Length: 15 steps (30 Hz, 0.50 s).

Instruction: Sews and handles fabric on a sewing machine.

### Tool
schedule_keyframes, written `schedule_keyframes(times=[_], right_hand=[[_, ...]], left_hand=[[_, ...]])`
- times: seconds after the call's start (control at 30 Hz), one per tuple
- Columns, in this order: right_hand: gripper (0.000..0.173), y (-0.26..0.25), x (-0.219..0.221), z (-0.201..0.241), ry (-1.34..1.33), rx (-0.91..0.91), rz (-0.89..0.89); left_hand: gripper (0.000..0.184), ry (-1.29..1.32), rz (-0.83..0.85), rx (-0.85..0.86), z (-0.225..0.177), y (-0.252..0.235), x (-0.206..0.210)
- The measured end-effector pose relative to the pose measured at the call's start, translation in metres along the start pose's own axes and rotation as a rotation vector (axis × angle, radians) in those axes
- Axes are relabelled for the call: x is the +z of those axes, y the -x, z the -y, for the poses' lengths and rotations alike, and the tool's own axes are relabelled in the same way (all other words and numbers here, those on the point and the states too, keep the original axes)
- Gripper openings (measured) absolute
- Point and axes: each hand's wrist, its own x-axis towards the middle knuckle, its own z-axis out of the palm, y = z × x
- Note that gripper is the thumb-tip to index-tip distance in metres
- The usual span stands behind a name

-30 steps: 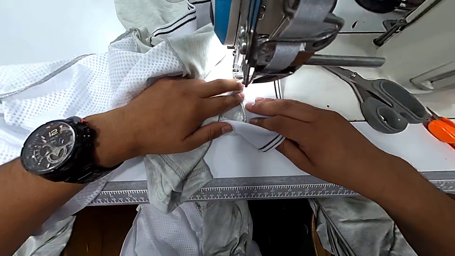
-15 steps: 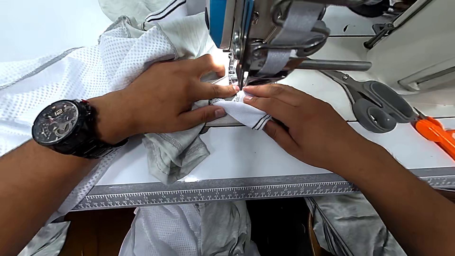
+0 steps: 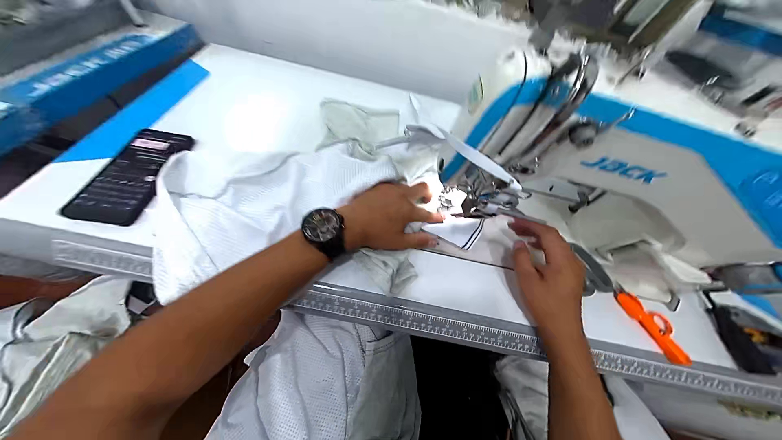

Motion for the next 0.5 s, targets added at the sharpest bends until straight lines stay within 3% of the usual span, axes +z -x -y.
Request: schedule_keyframes(times=[0.13,0.2,0.27,0.33,0.4,0.5], right_hand=[[0.032,0.051,-0.001,0.052,-0.268,0.166,-0.144],[0.027,0.076,0.008,0.096,-0.33,0.101,-0.101],[0.027,0.091,0.023,0.138,-0.339,0.032,-0.007],[0.043,0.096,0.04,0.169,-0.25,0.027,0.087],[0.068,0.097,0.06,0.187,-0.072,0.078,0.089],[0.091,0.095,0.085,0.201,0.162,0.138,-0.021]], left_hand=[[0.055,0.026,-0.003,-0.336,-0.074,0.039,-0.011],[0.055,0.155,0.067,-0.476,-0.103,0.054,-0.024],[0.041,0.219,-0.002,-0.538,-0.112,0.06,-0.042],[0.03,0.121,-0.15,-0.566,-0.102,0.061,-0.065],[0.033,-0.03,-0.234,-0.668,-0.071,0.06,-0.08],[0.062,0.024,-0.08,-0.952,-0.01,0.063,-0.076]])
